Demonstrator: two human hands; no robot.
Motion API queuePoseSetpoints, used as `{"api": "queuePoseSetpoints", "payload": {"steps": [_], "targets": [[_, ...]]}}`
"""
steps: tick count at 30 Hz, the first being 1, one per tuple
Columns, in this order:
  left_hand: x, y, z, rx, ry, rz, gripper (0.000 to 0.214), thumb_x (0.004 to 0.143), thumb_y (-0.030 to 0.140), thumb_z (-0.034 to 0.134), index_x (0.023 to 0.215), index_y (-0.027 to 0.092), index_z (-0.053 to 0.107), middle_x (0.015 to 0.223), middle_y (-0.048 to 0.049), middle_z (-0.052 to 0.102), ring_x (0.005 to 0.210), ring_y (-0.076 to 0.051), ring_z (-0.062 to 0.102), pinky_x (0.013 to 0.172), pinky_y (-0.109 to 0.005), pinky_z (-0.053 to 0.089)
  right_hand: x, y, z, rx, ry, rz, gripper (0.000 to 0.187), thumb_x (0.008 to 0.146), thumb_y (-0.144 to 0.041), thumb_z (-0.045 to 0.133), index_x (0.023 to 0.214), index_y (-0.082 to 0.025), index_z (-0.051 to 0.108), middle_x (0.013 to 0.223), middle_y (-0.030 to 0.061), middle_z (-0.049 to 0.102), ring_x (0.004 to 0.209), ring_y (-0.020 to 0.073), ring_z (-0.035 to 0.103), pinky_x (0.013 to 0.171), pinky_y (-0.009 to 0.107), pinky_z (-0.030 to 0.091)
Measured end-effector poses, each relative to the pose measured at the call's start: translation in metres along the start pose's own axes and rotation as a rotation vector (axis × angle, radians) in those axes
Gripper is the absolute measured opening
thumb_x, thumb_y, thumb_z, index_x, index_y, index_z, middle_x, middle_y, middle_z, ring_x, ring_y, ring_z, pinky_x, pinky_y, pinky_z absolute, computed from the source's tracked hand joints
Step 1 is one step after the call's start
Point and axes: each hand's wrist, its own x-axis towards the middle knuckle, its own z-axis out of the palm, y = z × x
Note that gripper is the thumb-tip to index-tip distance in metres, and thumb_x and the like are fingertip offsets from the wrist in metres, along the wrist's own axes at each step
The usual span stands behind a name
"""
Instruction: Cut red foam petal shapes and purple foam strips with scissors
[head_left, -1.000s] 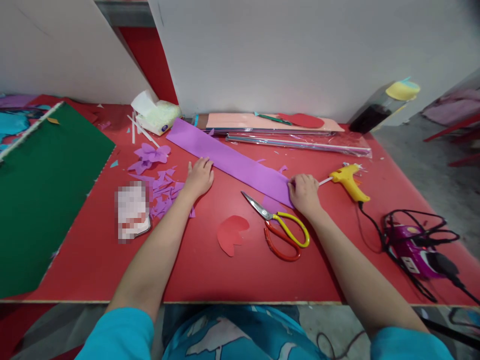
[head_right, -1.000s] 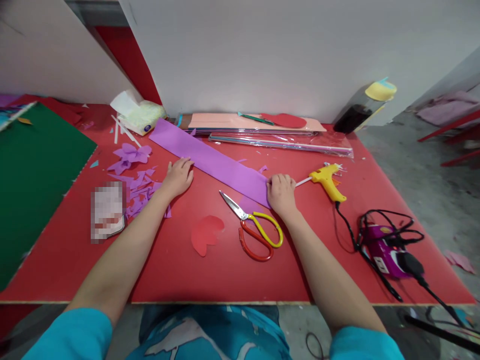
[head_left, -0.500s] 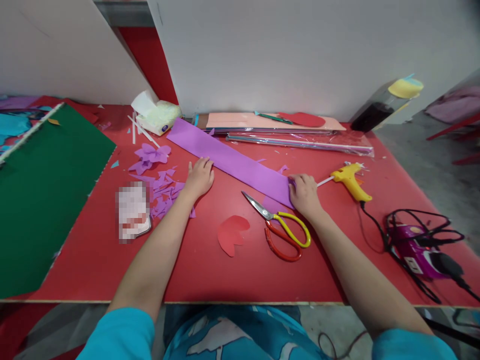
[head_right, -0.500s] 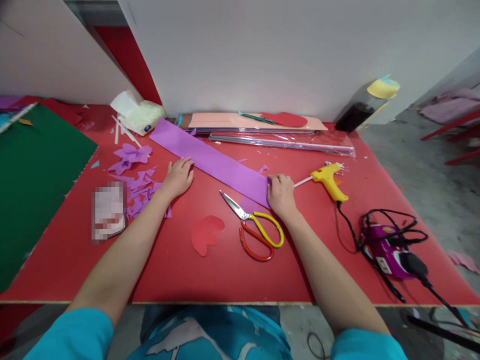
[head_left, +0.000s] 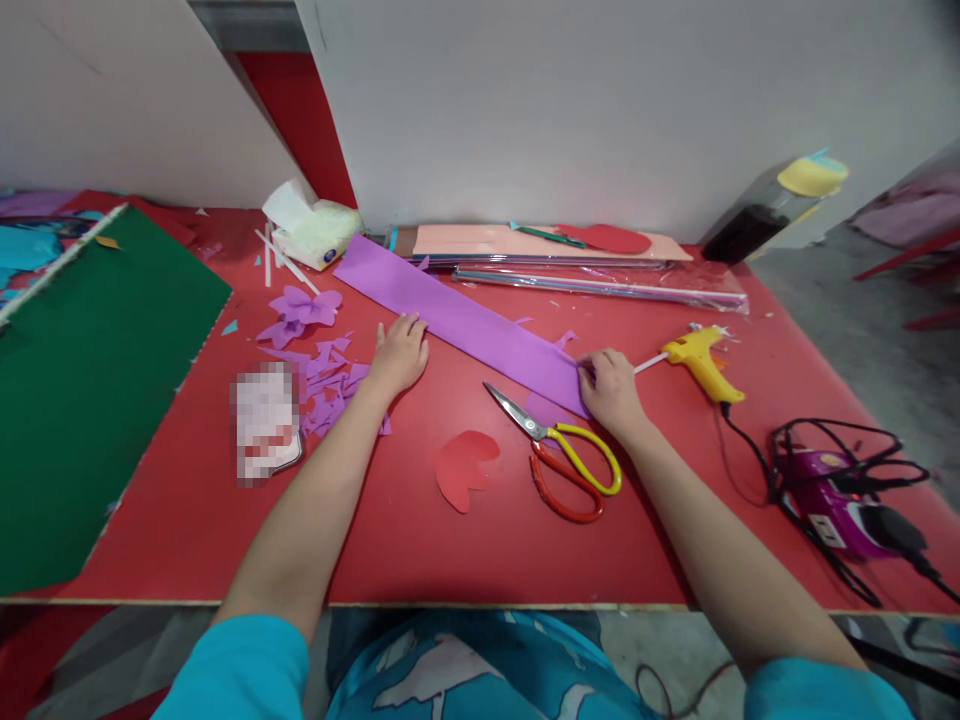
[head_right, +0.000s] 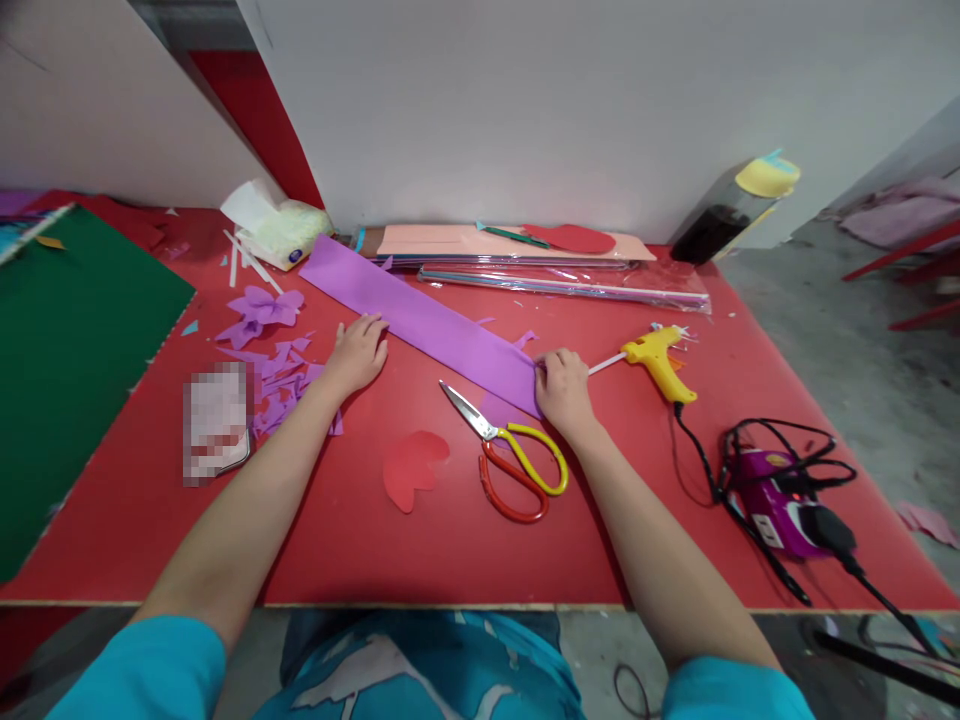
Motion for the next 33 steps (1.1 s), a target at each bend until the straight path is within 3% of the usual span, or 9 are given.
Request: {"api": "queuePoseSetpoints", "payload": {"steps": [9, 17, 23, 29, 33], "targets": [[0.000, 0.000, -0.001, -0.016, -0.001, 0.002, 0.042, 0.086, 0.022, 0.031, 0.125, 0.014, 0.046, 0.137, -0.0136, 0.041, 0.129, -0.027, 0.032, 0.105, -0.058, 0.023, 0.002, -0.001, -0.002, 0.075, 0.048, 0.053, 0.008, 0.074, -0.016, 0.046, 0.069, -0.019, 0.052, 0.073, 0.0106, 0.058, 0.071, 0.0238, 0.052, 0.068, 0.038, 0.044], [-0.001, 0.002, -0.002, -0.007, -0.003, -0.005, 0.042, 0.086, 0.021, 0.031, 0.125, 0.015, 0.046, 0.138, -0.0127, 0.041, 0.130, -0.026, 0.032, 0.106, -0.057, 0.022, 0.001, -0.005, -0.003, -0.029, 0.039, 0.001, 0.013, 0.079, -0.017, 0.043, 0.072, -0.017, 0.053, 0.077, 0.0122, 0.058, 0.077, 0.0254, 0.050, 0.069, 0.039, 0.041], [0.000, 0.002, -0.002, -0.014, 0.001, 0.001, 0.042, 0.086, 0.022, 0.031, 0.125, 0.013, 0.045, 0.137, -0.0139, 0.041, 0.129, -0.028, 0.033, 0.105, -0.059, 0.023, 0.000, -0.007, -0.004, 0.017, -0.003, -0.032, 0.012, 0.081, -0.016, 0.040, 0.075, -0.017, 0.051, 0.077, 0.0135, 0.058, 0.077, 0.0254, 0.050, 0.070, 0.038, 0.041], [-0.001, 0.005, -0.002, 0.010, 0.040, -0.013, 0.045, 0.085, 0.022, 0.034, 0.129, 0.012, 0.041, 0.140, -0.0167, 0.035, 0.129, -0.030, 0.032, 0.105, -0.057, 0.022, -0.008, -0.030, -0.020, 0.044, -0.048, -0.226, 0.019, 0.086, -0.013, 0.035, 0.079, -0.018, 0.051, 0.082, 0.0108, 0.062, 0.079, 0.0225, 0.052, 0.075, 0.037, 0.038], [-0.003, 0.020, -0.018, 0.059, 0.132, 0.065, 0.066, 0.079, 0.025, 0.050, 0.139, 0.014, 0.025, 0.149, -0.0162, 0.012, 0.136, -0.036, 0.009, 0.107, -0.058, 0.015, -0.016, -0.048, -0.034, 0.022, -0.041, -0.487, 0.024, 0.089, -0.011, 0.034, 0.086, -0.018, 0.056, 0.090, 0.0079, 0.066, 0.091, 0.0199, 0.052, 0.085, 0.038, 0.034]]}}
